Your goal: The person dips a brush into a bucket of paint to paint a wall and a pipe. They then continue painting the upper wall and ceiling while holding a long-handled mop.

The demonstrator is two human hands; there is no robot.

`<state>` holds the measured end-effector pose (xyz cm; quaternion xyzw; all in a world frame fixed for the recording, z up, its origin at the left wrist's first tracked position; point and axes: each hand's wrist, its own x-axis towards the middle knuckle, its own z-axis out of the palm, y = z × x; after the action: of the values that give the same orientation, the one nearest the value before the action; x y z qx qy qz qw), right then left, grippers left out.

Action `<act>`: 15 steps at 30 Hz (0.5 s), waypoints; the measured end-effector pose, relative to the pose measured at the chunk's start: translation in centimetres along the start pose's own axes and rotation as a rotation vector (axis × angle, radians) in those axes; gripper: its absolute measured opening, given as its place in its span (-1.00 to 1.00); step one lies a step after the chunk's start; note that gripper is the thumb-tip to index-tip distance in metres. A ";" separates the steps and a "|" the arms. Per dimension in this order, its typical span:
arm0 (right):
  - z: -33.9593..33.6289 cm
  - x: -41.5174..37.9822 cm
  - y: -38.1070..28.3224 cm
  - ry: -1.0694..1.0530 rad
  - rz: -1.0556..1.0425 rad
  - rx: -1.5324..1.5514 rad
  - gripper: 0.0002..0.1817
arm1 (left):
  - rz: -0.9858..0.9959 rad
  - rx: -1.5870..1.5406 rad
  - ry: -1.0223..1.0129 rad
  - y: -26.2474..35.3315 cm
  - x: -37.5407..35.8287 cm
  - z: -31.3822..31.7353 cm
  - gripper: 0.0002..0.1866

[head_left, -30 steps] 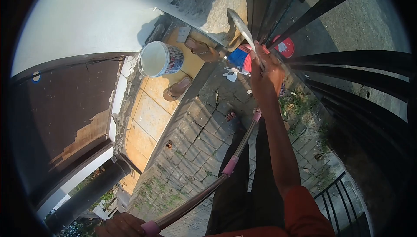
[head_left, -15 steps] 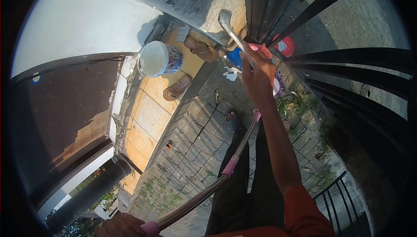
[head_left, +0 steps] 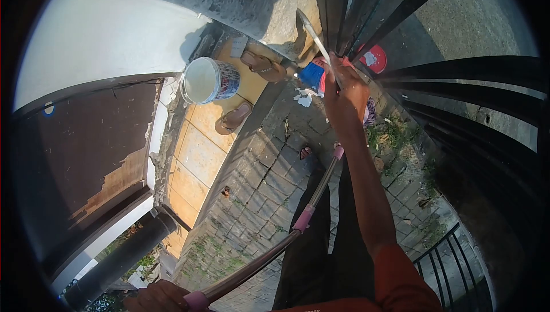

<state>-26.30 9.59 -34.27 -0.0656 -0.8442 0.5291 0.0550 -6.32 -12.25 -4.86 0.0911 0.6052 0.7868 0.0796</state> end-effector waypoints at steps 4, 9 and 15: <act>3.3 -2.2 0.8 -0.027 -0.285 0.008 -0.69 | -0.030 -0.009 0.008 0.2 0.0 -0.1 -0.65; 0.7 -4.8 1.2 -0.185 -0.186 -0.058 -0.68 | -0.057 0.011 -0.002 0.5 -0.1 -0.2 -0.65; -0.6 -0.2 -0.9 0.141 -0.077 0.004 -0.67 | -0.050 0.029 -0.005 0.6 -0.3 -0.3 -0.66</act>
<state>-26.05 9.72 -33.22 -0.0700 -0.8391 0.5223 0.1348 -6.16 -12.77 -4.34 0.0791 0.6186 0.7753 0.0997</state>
